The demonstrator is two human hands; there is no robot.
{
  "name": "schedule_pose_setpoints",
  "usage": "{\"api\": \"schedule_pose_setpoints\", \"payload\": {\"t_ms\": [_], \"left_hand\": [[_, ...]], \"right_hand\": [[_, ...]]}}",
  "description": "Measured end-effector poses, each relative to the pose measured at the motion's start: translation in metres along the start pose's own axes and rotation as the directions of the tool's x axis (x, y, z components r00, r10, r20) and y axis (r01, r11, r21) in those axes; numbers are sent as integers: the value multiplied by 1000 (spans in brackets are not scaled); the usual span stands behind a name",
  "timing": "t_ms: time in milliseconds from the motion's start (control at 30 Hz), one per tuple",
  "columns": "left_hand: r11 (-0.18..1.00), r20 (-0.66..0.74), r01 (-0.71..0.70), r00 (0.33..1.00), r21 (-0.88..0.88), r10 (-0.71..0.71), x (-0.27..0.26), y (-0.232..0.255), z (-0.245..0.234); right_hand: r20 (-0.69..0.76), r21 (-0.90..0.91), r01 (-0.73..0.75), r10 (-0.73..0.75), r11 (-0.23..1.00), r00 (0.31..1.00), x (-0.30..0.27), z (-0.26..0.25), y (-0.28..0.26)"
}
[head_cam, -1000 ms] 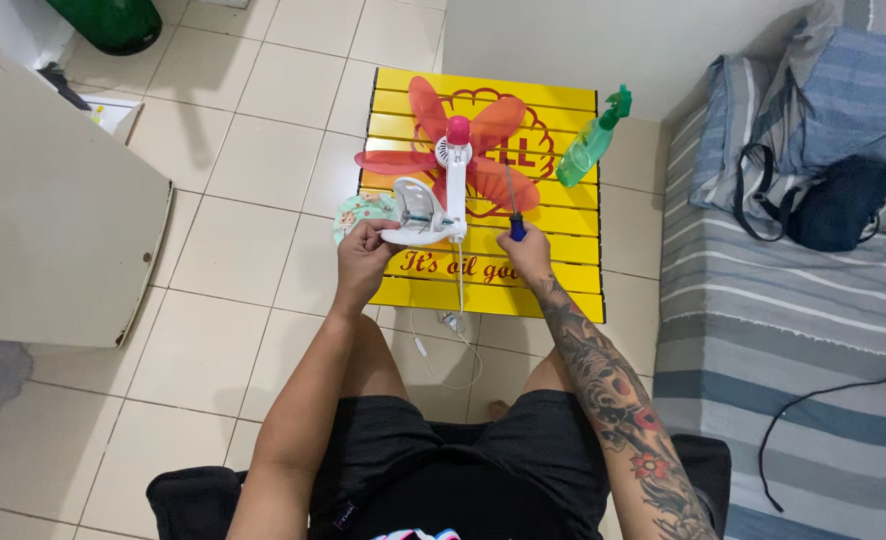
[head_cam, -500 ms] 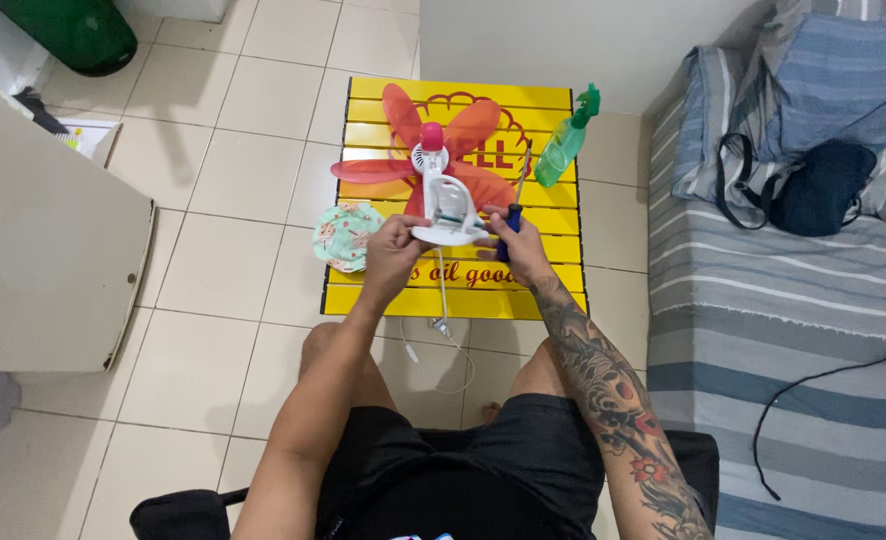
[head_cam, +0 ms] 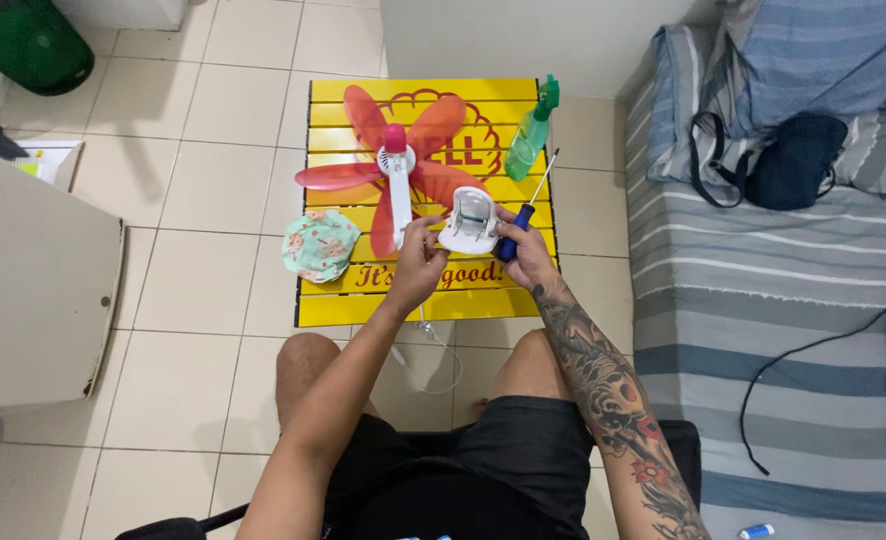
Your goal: The person uses a screwdriver to remove screws from the base of a small electric fan. They detach the base from the fan's neck and set it aside on the table.
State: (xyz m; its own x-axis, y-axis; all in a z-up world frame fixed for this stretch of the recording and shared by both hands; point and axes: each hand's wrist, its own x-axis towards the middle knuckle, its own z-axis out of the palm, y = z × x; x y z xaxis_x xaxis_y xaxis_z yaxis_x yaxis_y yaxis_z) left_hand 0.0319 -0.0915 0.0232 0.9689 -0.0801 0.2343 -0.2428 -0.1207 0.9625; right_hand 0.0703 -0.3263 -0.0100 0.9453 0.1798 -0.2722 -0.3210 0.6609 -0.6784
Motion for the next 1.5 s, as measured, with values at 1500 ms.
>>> {"api": "schedule_pose_setpoints", "payload": {"t_ms": [1500], "left_hand": [[726, -126, 65, 992, 684, 30, 70, -129, 49]], "right_hand": [[-81, 20, -56, 58, 998, 995, -14, -32, -3]]}}
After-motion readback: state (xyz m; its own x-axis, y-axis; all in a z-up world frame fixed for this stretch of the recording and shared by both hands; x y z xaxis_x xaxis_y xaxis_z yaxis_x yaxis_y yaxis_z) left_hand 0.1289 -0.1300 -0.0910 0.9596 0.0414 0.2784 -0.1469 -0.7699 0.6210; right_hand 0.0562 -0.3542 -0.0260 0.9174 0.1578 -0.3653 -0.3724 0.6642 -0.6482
